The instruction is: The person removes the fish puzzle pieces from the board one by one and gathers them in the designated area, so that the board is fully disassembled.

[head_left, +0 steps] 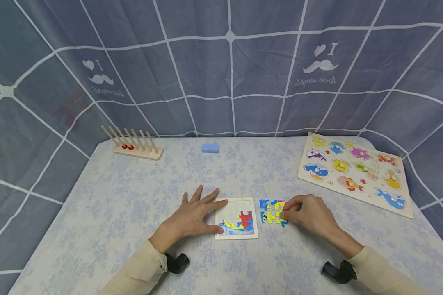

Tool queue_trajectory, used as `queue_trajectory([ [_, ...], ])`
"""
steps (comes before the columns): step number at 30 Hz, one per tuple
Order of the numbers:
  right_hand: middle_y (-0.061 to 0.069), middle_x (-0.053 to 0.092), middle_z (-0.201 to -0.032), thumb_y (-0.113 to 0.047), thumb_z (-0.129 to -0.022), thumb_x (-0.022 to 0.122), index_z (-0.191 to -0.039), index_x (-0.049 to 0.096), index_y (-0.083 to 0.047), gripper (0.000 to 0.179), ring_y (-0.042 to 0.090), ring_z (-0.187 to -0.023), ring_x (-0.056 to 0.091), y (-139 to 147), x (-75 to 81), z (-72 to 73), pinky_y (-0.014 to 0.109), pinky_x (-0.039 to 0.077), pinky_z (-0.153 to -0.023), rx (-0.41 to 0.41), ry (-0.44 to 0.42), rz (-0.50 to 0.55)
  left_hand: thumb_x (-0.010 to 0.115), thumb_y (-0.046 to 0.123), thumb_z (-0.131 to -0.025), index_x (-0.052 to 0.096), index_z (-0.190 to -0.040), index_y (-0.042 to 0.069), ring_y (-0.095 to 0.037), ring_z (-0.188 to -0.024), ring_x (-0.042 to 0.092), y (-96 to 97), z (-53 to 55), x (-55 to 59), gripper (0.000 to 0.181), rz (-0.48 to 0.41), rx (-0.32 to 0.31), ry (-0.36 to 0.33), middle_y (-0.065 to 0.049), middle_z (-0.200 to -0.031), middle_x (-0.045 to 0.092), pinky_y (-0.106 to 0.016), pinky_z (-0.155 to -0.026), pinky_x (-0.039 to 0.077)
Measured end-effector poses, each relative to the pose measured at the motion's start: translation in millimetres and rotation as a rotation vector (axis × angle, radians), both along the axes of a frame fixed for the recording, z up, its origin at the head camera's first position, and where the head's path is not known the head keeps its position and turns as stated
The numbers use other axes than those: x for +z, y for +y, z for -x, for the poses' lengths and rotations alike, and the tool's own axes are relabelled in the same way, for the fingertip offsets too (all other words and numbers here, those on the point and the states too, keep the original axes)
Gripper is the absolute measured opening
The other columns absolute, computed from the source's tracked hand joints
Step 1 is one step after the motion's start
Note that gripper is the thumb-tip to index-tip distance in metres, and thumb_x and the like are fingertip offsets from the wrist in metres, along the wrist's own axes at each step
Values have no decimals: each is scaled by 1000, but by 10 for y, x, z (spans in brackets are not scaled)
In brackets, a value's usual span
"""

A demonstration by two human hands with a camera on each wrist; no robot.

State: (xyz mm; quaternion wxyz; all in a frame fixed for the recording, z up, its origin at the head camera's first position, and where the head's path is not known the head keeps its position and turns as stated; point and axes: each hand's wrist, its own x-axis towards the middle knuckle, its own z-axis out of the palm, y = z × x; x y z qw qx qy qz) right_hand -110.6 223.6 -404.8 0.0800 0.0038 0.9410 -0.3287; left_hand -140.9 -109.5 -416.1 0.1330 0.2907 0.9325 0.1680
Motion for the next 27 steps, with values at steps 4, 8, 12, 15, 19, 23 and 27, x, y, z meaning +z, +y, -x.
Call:
queue_trajectory([
  [4, -6, 61, -69, -22, -80, 80, -85, 75, -16, 9, 13, -66, 51, -56, 29, 49, 26, 39, -56, 57, 30, 43, 76, 55, -79, 51, -145, 31, -50, -145, 10, 3, 7, 9, 75, 3, 0, 1, -4, -159, 30, -79, -102, 9],
  [8, -6, 61, -74, -12, -80, 79, -92, 76, -11, 12, 14, -64, 50, -210, 17, 105, 24, 40, -53, 146, 67, 94, 77, 55, -78, 51, -145, 31, -51, -145, 11, 6, 10, 19, 75, 6, 2, 2, -4, -159, 30, -79, -102, 10],
  [12, -6, 62, -80, -12, -77, 83, -99, 77, -10, 23, 13, -67, 51, -431, 0, 140, 25, 42, -57, 240, 85, 91, 77, 55, -78, 51, -145, 31, -51, -145, 11, 11, 14, 24, 75, 9, 5, 0, -4, -159, 30, -79, -102, 10],
  [15, -8, 60, -81, -16, -75, 86, -102, 77, -12, 29, 9, -70, 51, -581, -14, 144, 25, 43, -61, 293, 96, 32, 76, 55, -79, 51, -145, 31, -51, -145, 11, 17, 17, 23, 75, 12, 2, -5, -4, -160, 29, -79, -102, 10],
  [19, -12, 57, -79, -20, -74, 86, -98, 78, -17, 26, 5, -70, 49, -705, -30, 130, 26, 41, -60, 298, 101, -69, 75, 56, -80, 50, -146, 31, -51, -145, 10, 18, 17, 18, 75, 13, -6, -7, -5, -160, 29, -79, -102, 10],
  [23, -11, 56, -77, -19, -73, 87, -90, 75, -20, 21, 6, -67, 48, -753, -41, 106, 27, 40, -58, 274, 93, -76, 75, 56, -79, 51, -146, 31, -50, -145, 11, 5, 5, 10, 75, 17, -3, -8, -5, -160, 29, -79, -102, 11],
  [27, -9, 56, -76, -13, -71, 87, -83, 68, -21, 24, 8, -67, 48, -764, -58, 115, 26, 39, -58, 270, 81, -16, 76, 56, -79, 52, -145, 31, -50, -144, 12, -2, 7, 1, 75, 12, 3, -4, -5, -159, 30, -79, -102, 11],
])
